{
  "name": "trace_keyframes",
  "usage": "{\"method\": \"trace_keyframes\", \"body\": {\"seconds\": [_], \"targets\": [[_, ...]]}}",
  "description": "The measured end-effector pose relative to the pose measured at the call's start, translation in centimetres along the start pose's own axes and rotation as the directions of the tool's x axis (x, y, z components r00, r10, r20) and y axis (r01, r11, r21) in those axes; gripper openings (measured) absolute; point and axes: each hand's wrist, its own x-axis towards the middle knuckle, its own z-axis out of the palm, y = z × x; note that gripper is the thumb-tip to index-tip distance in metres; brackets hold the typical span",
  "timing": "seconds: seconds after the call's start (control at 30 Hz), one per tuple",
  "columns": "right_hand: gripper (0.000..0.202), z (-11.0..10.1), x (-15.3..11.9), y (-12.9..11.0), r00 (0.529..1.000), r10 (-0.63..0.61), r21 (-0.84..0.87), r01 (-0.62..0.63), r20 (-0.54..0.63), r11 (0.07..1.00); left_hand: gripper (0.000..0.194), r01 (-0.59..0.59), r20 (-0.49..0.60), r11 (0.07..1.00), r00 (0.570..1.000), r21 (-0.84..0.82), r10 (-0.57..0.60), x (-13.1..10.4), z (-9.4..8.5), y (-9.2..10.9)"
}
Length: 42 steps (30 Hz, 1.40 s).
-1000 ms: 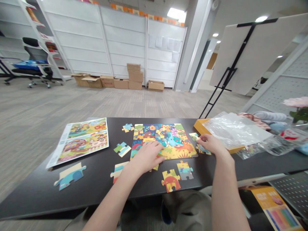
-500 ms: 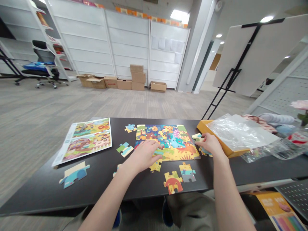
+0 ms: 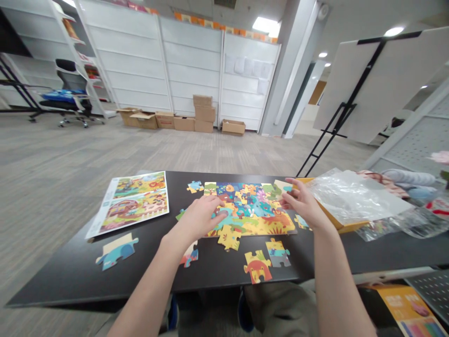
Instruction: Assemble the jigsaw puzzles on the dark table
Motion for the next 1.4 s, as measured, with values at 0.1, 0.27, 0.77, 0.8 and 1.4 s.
{"method": "trace_keyframes", "body": {"seconds": [0.1, 0.27, 0.77, 0.8, 1.4], "targets": [[0.065, 2.3, -0.5, -1.6, 0.987, -0.026, -0.003, 0.027, 0.157, 1.000, 0.028, -0.013, 0.014, 0.999, 1.000, 0.043, 0.012, -0.3, -0.1, -0.1], [0.059, 4.6, 0.0, -2.2, 0.973, -0.040, -0.132, 0.071, 0.225, 0.989, 0.034, 0.084, 0.013, 0.984, 0.996, 0.158, -0.087, -1.1, -0.1, -0.2], [0.042, 15.9, 11.6, -3.3, 0.879, 0.081, -0.559, 0.225, 0.469, 0.798, 0.051, 0.231, 0.058, 0.953, 0.967, 0.196, -0.246, -1.7, 1.3, -0.2], [0.041, 16.2, 11.9, -3.1, 0.867, 0.094, -0.558, 0.229, 0.490, 0.797, 0.051, 0.230, 0.055, 0.954, 0.968, 0.194, -0.244, -1.7, 1.4, -0.2], [0.043, 17.7, 14.1, -0.5, 0.862, 0.118, -0.730, 0.336, 0.492, 0.595, 0.051, 0.226, 0.055, 0.954, 0.969, 0.196, -0.241, -1.5, 1.5, -0.4]]}}
